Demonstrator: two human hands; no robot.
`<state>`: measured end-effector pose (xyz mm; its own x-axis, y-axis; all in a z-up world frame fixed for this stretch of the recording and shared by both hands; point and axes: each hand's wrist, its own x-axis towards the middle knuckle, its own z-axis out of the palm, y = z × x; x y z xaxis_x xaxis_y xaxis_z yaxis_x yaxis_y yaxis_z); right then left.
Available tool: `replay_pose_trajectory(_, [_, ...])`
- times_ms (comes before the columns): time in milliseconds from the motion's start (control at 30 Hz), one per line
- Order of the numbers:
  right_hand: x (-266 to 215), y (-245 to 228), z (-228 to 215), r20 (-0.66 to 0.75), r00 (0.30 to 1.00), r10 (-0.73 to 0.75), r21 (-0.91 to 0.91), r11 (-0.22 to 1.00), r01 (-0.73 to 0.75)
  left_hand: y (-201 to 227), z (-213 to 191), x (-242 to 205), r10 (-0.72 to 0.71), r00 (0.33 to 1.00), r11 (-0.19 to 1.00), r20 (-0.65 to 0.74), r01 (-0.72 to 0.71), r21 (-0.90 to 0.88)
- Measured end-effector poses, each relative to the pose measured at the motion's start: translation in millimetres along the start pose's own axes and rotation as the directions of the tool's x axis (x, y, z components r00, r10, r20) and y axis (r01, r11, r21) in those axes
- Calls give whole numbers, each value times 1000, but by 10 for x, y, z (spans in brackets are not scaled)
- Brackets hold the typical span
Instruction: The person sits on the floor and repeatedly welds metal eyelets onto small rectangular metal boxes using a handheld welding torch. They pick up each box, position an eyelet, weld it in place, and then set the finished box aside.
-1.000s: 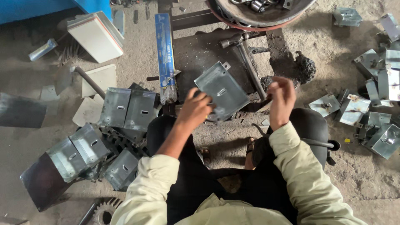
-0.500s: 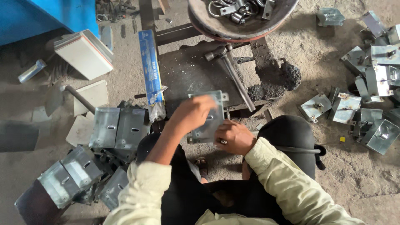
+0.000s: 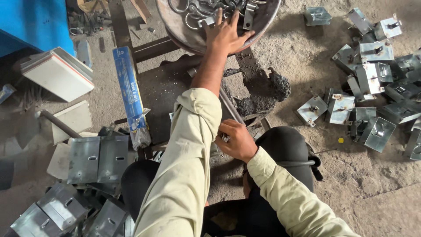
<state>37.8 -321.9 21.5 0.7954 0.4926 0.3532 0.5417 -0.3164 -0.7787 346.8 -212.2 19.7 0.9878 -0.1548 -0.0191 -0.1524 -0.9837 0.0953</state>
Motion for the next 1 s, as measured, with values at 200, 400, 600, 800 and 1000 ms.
replay_pose_trajectory(200, [8, 39, -6, -92, 996, 2, 96, 995, 7, -126, -4, -179, 101, 988, 992, -114, -91, 86])
replay_pose_trajectory(400, [30, 22, 72, -132, 975, 178, 102, 981, -166, -506, -221, -759, 280, 897, 958, -342, -284, 39])
replay_pose_trajectory(600, [99, -11, 78, -474, 878, 69, 84, 996, -34, -671, -452, -1833, 207, 770, 893, -604, -401, -206])
replay_pose_trajectory(800, [101, -290, 52, -441, 854, -276, -238, 954, 185, -656, -378, -2983, -319, 857, 359, -404, -285, -889])
replay_pose_trajectory(1000, [22, 164, 547, 109, 925, 364, 29, 929, -369, -709, -147, -3418, -365, 853, 370, -373, -235, -899])
